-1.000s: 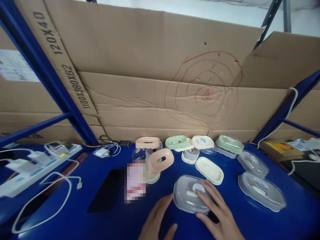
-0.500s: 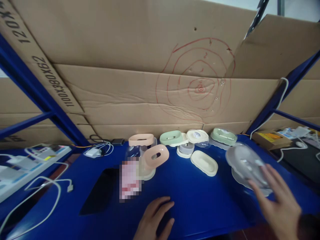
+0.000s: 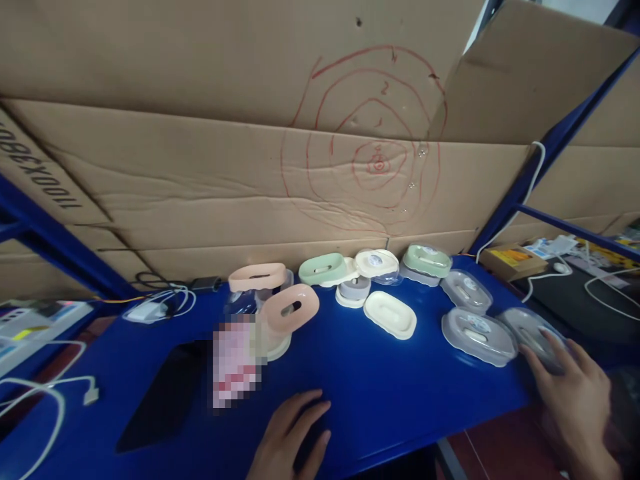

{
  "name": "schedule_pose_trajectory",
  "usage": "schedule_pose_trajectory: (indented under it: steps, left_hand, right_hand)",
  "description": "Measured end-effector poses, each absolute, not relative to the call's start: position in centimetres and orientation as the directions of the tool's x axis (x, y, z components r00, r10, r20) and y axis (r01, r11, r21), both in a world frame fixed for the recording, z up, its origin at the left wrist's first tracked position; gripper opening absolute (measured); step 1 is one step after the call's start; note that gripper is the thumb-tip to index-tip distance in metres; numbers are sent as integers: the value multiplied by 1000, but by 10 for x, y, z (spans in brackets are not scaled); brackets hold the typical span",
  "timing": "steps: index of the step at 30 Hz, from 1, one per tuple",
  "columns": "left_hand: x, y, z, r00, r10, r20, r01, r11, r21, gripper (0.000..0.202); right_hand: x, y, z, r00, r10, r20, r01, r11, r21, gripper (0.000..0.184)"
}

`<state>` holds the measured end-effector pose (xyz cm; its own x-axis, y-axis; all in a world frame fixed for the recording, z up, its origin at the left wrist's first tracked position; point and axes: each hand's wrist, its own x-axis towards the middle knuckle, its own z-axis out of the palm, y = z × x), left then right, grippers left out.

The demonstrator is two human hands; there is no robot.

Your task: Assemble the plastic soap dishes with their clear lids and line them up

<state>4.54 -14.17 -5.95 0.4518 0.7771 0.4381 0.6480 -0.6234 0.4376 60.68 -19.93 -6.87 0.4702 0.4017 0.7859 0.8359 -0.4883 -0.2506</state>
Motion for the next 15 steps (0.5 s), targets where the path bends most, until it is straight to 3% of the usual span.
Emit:
schedule_pose_trajectory:
  steps: [3, 7, 11, 13, 15]
  left_hand:
    - [48, -145, -55, 433, 788, 437, 651, -609, 452, 31]
    - [53, -148, -48, 422, 811, 405, 664, -581, 470, 30]
    - [57, -150, -46, 431, 811, 395, 672, -581, 460, 29]
    - [59, -151, -46, 435, 807, 400, 674, -586, 450, 28]
    - [60, -153, -46, 441, 802, 403, 674, -593, 441, 28]
  right_hand:
    - [599, -196, -72, 400, 493, 773, 894, -394, -211, 63]
    - [582, -201, -60, 404, 509, 760, 910, -308, -278, 73]
    - [527, -197, -30, 352, 432, 830, 936, -174, -306, 50]
    - [490, -183, -20, 234, 561, 794, 954, 25, -299, 41]
    - [454, -161, -19, 20, 769, 639, 946, 193, -262, 43]
